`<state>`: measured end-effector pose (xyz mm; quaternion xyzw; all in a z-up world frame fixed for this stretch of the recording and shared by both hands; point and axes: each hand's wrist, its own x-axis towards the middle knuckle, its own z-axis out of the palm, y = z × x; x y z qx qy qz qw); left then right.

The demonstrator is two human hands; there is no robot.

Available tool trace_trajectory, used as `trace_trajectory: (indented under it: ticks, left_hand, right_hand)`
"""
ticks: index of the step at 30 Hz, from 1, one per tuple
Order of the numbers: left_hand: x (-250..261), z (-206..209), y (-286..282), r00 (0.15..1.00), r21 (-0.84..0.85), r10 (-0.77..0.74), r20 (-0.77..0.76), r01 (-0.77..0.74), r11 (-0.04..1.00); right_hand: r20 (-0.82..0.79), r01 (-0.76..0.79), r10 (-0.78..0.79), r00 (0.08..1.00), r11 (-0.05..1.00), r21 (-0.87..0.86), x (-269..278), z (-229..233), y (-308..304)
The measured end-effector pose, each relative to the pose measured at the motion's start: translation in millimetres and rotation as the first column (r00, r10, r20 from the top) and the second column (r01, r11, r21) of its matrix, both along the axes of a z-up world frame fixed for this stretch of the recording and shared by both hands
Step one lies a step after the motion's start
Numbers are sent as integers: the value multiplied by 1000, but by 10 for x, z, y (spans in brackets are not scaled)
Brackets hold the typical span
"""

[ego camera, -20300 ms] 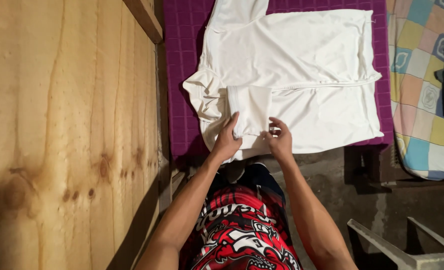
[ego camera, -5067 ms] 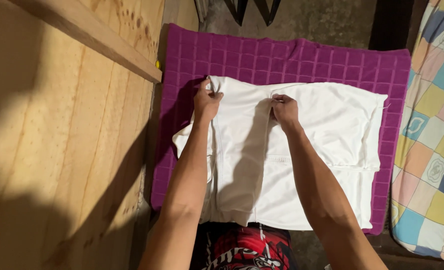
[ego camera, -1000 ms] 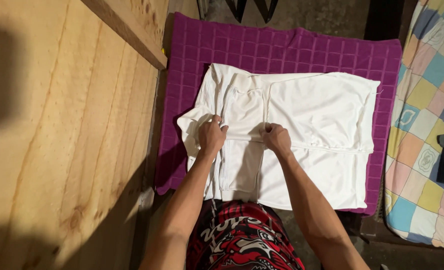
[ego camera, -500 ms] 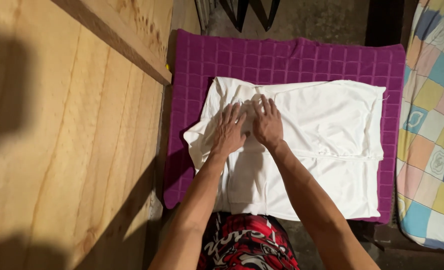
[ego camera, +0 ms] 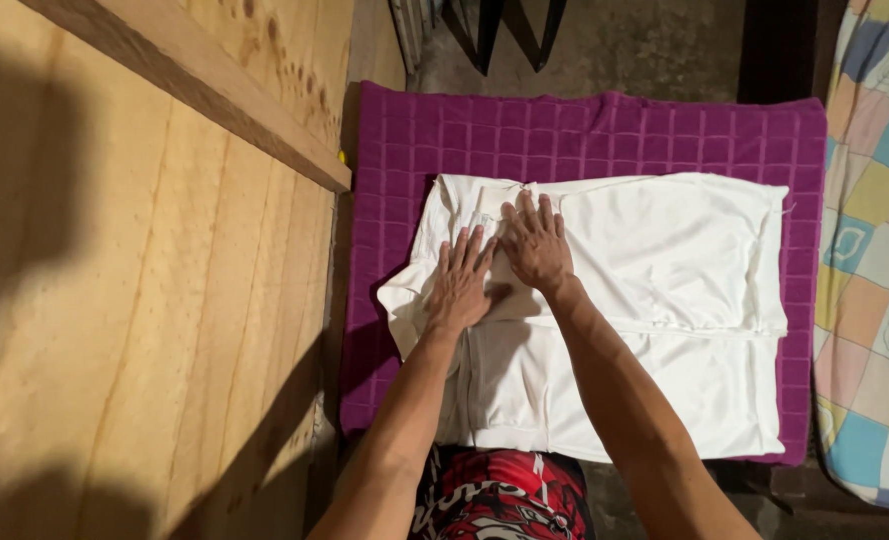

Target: The person takes a white long-sleeved shirt from a laundry basket, lays it on a purple mat, and folds it neatly. The folded shirt is then placed on a bed with other folded clothes.

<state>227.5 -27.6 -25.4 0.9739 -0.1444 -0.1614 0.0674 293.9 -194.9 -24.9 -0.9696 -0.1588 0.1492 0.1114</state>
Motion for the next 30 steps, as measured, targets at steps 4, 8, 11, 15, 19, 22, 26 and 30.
trace_trajectory:
  ticks: [4, 8, 11, 15, 19, 22, 26, 30]
  left_hand:
    - [-6, 74, 3, 998, -113, 30, -51, -36, 993]
    - [-56, -85, 12, 997, -168, 72, -16, -74, 983]
    - [-210, -94, 25, 985, -302, 153, 78, -123, 945]
    - [-663, 58, 53, 920, -497, 315, 233, -165, 852]
    - [-1309, 72, -32, 871, -565, 398, 287, -182, 805]
    - [-1870, 120, -114, 836, -568, 463, 294, -237, 788]
    - [-2631, 219, -278, 817, -536, 472, 331, -249, 807]
    - [-3162, 307, -408, 870, -477, 384, 309, -207, 854]
  right_hand:
    - [95, -8, 3, 995, 999, 46, -225, 16, -148]
    - [358, -80, 13, 933, 982, 172, -610, 47, -472]
    - [474, -135, 17, 880, 967, 214, -972, 132, -794]
    - [384, -1, -137, 913, 941, 339, -1576, 261, -1231]
    - [415, 46, -172, 893, 954, 296, -2282, 116, -1725]
    - [271, 218, -311, 911, 920, 325, -2836, 20, -2085]
    - [248, 296, -389, 887, 893, 340, -3473, -138, -2513]
    - [309, 318, -387, 869, 914, 251, -3906, -88, -2757]
